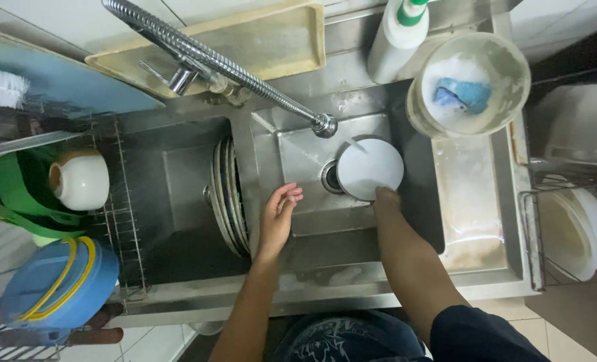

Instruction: The person scrubs white plates with a soapy cloth, rinses them under running water, and places them in a dish rack to dry. The person repeats this process for several plates in a double-basin stainless steel sink.

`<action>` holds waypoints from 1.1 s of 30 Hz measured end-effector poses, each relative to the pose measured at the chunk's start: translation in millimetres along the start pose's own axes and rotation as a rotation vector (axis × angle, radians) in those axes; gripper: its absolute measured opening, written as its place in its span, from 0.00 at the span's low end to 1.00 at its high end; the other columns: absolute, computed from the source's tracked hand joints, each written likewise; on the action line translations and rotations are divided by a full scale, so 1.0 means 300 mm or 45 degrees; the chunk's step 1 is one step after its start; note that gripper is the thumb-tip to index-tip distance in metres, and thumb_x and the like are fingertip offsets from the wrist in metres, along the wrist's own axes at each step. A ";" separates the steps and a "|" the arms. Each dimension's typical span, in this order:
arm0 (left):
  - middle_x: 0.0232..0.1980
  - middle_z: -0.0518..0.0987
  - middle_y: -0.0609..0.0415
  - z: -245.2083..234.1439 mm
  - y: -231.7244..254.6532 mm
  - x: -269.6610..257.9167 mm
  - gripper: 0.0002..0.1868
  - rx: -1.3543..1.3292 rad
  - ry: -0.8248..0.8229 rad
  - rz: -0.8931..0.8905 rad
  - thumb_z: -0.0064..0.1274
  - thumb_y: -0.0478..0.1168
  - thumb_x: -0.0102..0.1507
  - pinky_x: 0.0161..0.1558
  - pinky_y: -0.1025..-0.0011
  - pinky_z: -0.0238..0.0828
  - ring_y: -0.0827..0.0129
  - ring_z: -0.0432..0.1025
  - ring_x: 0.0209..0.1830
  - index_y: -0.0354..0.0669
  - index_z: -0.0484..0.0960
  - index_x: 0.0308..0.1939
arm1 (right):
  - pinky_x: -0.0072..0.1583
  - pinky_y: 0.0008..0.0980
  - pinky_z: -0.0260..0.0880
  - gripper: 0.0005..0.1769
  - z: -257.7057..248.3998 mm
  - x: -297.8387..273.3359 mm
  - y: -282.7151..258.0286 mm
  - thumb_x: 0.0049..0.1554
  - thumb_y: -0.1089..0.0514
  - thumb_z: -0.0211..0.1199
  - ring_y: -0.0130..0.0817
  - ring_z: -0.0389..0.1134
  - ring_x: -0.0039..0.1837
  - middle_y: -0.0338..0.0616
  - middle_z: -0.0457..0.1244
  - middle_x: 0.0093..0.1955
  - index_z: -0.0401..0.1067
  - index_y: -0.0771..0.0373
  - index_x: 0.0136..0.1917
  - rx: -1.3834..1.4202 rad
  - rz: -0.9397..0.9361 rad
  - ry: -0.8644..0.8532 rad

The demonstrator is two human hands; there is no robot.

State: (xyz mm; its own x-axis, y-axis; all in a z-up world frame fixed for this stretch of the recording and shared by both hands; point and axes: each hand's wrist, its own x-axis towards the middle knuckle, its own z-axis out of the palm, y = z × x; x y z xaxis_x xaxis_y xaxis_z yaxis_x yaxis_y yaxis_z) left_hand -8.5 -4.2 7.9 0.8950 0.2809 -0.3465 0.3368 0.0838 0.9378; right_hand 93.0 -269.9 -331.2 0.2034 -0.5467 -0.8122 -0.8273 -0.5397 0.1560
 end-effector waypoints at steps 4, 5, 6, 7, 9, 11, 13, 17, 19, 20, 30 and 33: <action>0.58 0.81 0.32 0.007 0.011 -0.007 0.19 -0.042 0.004 0.004 0.46 0.31 0.71 0.63 0.55 0.69 0.49 0.78 0.59 0.29 0.76 0.66 | 0.68 0.38 0.66 0.30 0.052 0.182 0.036 0.61 0.44 0.66 0.33 0.63 0.70 0.37 0.60 0.68 0.62 0.48 0.72 0.550 -0.063 0.103; 0.57 0.82 0.33 0.007 0.021 -0.011 0.18 -0.042 -0.002 0.008 0.46 0.32 0.72 0.62 0.57 0.70 0.50 0.79 0.58 0.30 0.77 0.65 | 0.56 0.38 0.77 0.16 0.101 0.299 0.057 0.61 0.48 0.65 0.37 0.76 0.57 0.38 0.70 0.51 0.73 0.51 0.60 0.778 -0.180 0.259; 0.57 0.82 0.33 0.009 0.020 -0.012 0.18 -0.048 -0.003 0.018 0.46 0.32 0.72 0.62 0.57 0.70 0.50 0.79 0.58 0.30 0.77 0.65 | 0.56 0.38 0.77 0.16 0.104 0.344 0.037 0.61 0.48 0.65 0.37 0.76 0.57 0.38 0.70 0.51 0.73 0.51 0.60 0.783 -0.189 0.265; 0.57 0.82 0.34 0.009 0.019 -0.013 0.19 -0.058 0.006 0.043 0.45 0.31 0.71 0.62 0.56 0.71 0.51 0.79 0.58 0.30 0.77 0.65 | 0.60 0.40 0.77 0.21 0.106 0.388 0.017 0.58 0.49 0.68 0.39 0.74 0.62 0.43 0.69 0.57 0.72 0.54 0.63 0.747 -0.195 0.353; 0.56 0.82 0.34 0.001 0.010 -0.016 0.19 -0.076 0.016 0.077 0.45 0.30 0.70 0.62 0.56 0.71 0.51 0.79 0.57 0.30 0.77 0.65 | 0.63 0.41 0.76 0.28 0.074 0.405 0.007 0.55 0.49 0.71 0.42 0.72 0.67 0.48 0.69 0.62 0.71 0.56 0.66 0.712 -0.209 0.448; 0.55 0.83 0.35 -0.021 0.014 -0.018 0.18 -0.029 -0.022 0.114 0.46 0.31 0.71 0.59 0.55 0.74 0.50 0.81 0.56 0.32 0.79 0.64 | 0.62 0.41 0.77 0.34 0.008 0.335 0.017 0.54 0.47 0.72 0.40 0.72 0.66 0.43 0.67 0.61 0.66 0.51 0.70 0.705 -0.282 0.451; 0.54 0.84 0.36 -0.041 -0.065 -0.003 0.18 -0.035 -0.009 0.136 0.47 0.30 0.70 0.58 0.56 0.74 0.51 0.81 0.55 0.33 0.79 0.64 | 0.64 0.44 0.75 0.33 -0.059 0.188 0.025 0.53 0.49 0.74 0.44 0.70 0.68 0.48 0.66 0.62 0.66 0.54 0.68 0.715 -0.416 0.462; 0.56 0.83 0.38 -0.033 -0.099 0.022 0.18 0.068 0.036 0.109 0.50 0.32 0.69 0.60 0.55 0.75 0.47 0.79 0.59 0.38 0.80 0.64 | 0.68 0.58 0.71 0.30 -0.263 -0.323 0.057 0.57 0.63 0.69 0.60 0.66 0.71 0.65 0.66 0.65 0.68 0.67 0.72 0.966 -0.936 0.356; 0.56 0.83 0.38 -0.010 -0.152 0.059 0.22 0.086 0.017 0.106 0.50 0.30 0.67 0.59 0.55 0.76 0.47 0.79 0.59 0.38 0.77 0.66 | 0.66 0.59 0.71 0.28 -0.325 -0.464 0.042 0.59 0.66 0.68 0.62 0.66 0.70 0.68 0.66 0.65 0.67 0.70 0.71 1.069 -1.042 0.250; 0.57 0.83 0.37 0.001 -0.176 0.083 0.25 0.109 -0.005 0.101 0.50 0.28 0.66 0.58 0.56 0.77 0.46 0.79 0.59 0.39 0.75 0.69 | 0.64 0.59 0.72 0.26 -0.357 -0.535 0.030 0.60 0.69 0.66 0.64 0.67 0.69 0.71 0.66 0.64 0.66 0.72 0.71 1.172 -1.141 0.138; 0.61 0.79 0.38 0.156 -0.210 0.327 0.33 -0.762 0.182 -0.276 0.57 0.57 0.72 0.57 0.52 0.79 0.50 0.78 0.61 0.38 0.71 0.72 | 0.63 0.66 0.69 0.40 -0.522 -0.886 0.044 0.58 0.67 0.67 0.65 0.64 0.71 0.70 0.60 0.71 0.56 0.71 0.80 1.271 -1.107 -0.469; 0.54 0.83 0.43 0.174 -0.158 0.303 0.23 -0.770 0.355 -0.290 0.56 0.54 0.73 0.54 0.57 0.79 0.55 0.81 0.54 0.39 0.79 0.62 | 0.62 0.68 0.70 0.40 -0.566 -0.991 0.069 0.56 0.64 0.73 0.68 0.64 0.70 0.72 0.61 0.67 0.60 0.73 0.77 1.170 -1.127 -0.373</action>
State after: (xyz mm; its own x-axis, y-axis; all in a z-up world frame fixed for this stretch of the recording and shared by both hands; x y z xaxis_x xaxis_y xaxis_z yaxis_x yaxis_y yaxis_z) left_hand 72.1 -32.5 -68.9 0.6859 0.4211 -0.5935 0.2128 0.6638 0.7170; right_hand 104.2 -227.1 9.0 0.8345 -0.0125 -0.5508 -0.5496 0.0525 -0.8338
